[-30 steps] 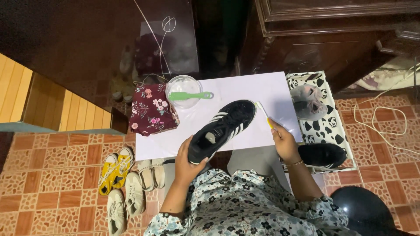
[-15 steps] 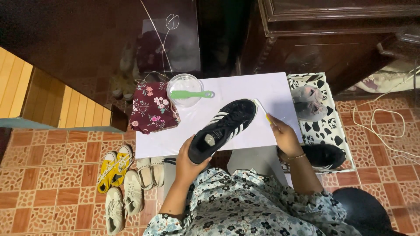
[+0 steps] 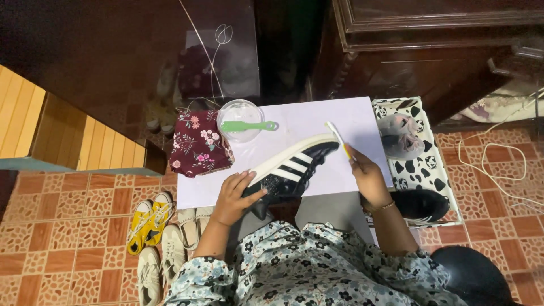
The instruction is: The person scrubs a black sneaker with a green brush, then switches to a yellow toothbrush to clean the white sole and side stripes. The shoe is rotated to access different areas, and the person dips the brush into a small container of liquid during the process.
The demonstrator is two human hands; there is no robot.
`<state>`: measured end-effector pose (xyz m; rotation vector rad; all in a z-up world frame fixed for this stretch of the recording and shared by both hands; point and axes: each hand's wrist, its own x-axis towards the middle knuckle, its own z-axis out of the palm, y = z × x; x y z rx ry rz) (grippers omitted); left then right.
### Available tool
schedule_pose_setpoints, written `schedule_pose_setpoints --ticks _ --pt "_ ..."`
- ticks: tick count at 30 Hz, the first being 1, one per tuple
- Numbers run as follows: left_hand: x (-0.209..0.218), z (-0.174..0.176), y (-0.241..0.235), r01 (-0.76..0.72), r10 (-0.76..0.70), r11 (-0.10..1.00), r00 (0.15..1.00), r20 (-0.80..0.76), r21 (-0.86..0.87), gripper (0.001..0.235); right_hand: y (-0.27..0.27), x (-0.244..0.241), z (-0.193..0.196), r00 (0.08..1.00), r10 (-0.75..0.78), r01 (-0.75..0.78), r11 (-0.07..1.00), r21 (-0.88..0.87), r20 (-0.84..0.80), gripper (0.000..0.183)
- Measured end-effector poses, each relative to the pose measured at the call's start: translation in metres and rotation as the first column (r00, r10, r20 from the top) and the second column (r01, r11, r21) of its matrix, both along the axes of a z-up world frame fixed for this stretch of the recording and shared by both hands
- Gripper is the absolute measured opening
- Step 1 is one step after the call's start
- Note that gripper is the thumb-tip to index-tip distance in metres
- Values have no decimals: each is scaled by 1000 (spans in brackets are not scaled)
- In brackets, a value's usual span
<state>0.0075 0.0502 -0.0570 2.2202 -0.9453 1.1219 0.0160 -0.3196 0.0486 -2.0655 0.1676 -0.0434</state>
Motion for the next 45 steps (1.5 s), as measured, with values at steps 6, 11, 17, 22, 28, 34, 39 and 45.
schedule_pose_setpoints --ticks 6,11,17,22,28,34,39,45 --pt "1 -35 2 -44 40 995 998 -41 -87 21 30 -5 13 996 -5 -9 986 -164 -84 44" --pt "-2 -51 6 -63 54 994 994 -97 -93 23 37 -5 28 992 -3 -24 978 -207 -130 45" --pt "-10 -45 1 -94 67 985 980 -188 -142 26 60 42 48 974 152 -211 873 -440 -166 41" --pt "-14 -41 -2 -143 116 981 974 -195 -132 28 111 122 38 923 377 -336 701 -629 -73 34" --pt "-16 -43 -6 -225 196 956 967 -161 -188 32 147 178 -6 847 525 -382 486 -786 -88 28" --pt "-16 -43 -5 -206 173 959 970 -173 -193 33 140 177 6 853 493 -423 464 -778 -170 23" --pt "-20 -45 -4 -205 168 962 965 -200 -179 42 108 122 55 967 251 -247 911 -329 -31 38" --pt "-20 -37 -3 -198 164 966 967 -194 -169 47 38 50 19 984 177 -170 910 378 15 44"
